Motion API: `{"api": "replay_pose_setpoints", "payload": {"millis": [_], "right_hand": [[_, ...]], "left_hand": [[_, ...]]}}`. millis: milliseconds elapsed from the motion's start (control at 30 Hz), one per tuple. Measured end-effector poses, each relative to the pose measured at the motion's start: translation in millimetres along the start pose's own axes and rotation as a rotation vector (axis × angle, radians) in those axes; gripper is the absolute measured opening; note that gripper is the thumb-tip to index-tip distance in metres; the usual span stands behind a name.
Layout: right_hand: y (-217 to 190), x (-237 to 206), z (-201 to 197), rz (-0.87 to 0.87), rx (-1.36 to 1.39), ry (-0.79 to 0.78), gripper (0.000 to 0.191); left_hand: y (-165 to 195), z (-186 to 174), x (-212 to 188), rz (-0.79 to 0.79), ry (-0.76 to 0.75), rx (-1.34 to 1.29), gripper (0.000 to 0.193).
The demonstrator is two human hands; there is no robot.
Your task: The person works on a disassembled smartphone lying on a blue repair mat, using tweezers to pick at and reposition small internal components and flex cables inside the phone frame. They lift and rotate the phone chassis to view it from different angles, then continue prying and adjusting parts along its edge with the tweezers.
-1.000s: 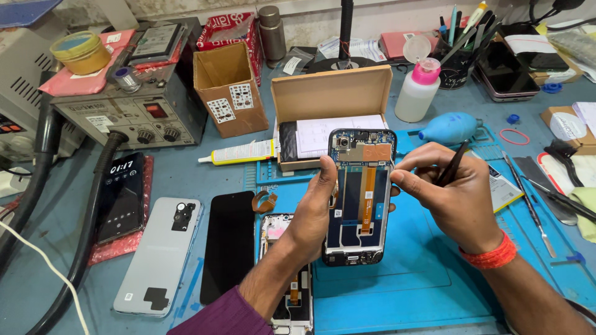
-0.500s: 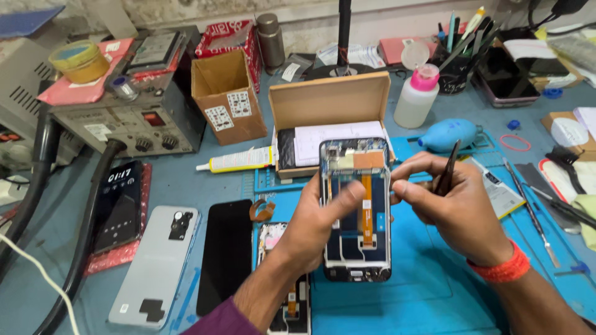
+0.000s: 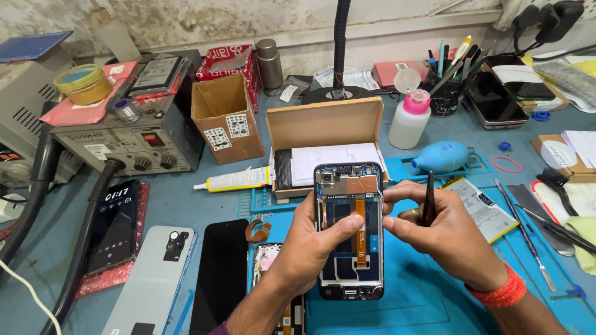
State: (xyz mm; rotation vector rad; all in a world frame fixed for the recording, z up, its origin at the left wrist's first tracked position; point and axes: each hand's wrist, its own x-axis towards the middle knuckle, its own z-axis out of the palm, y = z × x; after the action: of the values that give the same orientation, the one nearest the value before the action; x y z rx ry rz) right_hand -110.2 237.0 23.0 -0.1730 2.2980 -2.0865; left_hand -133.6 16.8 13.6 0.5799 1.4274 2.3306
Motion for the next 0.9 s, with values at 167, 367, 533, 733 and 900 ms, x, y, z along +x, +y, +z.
{"api": "replay_pose_setpoints", "payload": {"millis": [167, 367, 533, 733, 900], "right_hand": [[0.8, 0.6, 1.1, -0.029, -0.01, -0.001, 0.023], [5.5, 0.5, -2.9, -0.033, -0.01, -0.015, 0.022], [11.3, 1.8, -5.1, -0.041, -0.021, -0.017, 0.023], [11.4, 2.2, -3.5, -0.093, -0.064, 0.012, 0.023], [8.5, 2.4, -2.8, -0.083, -0.104, 0.029, 0.022]], "left_hand": [[-3.8, -3.4, 0.6, -0.007, 0.02, 0.057, 0.045], [-4.4, -4.6, -0.8, -0.006, -0.017, 0.028, 0.045], [-4.9, -5.9, -0.5, -0.018, -0.016, 0.022, 0.043], [-7.4, -8.2, -0.8, -0.051, -0.028, -0.006, 0.042], [-8.5, -9.4, -0.8, -0.082, -0.031, -0.012, 0.041]]}}
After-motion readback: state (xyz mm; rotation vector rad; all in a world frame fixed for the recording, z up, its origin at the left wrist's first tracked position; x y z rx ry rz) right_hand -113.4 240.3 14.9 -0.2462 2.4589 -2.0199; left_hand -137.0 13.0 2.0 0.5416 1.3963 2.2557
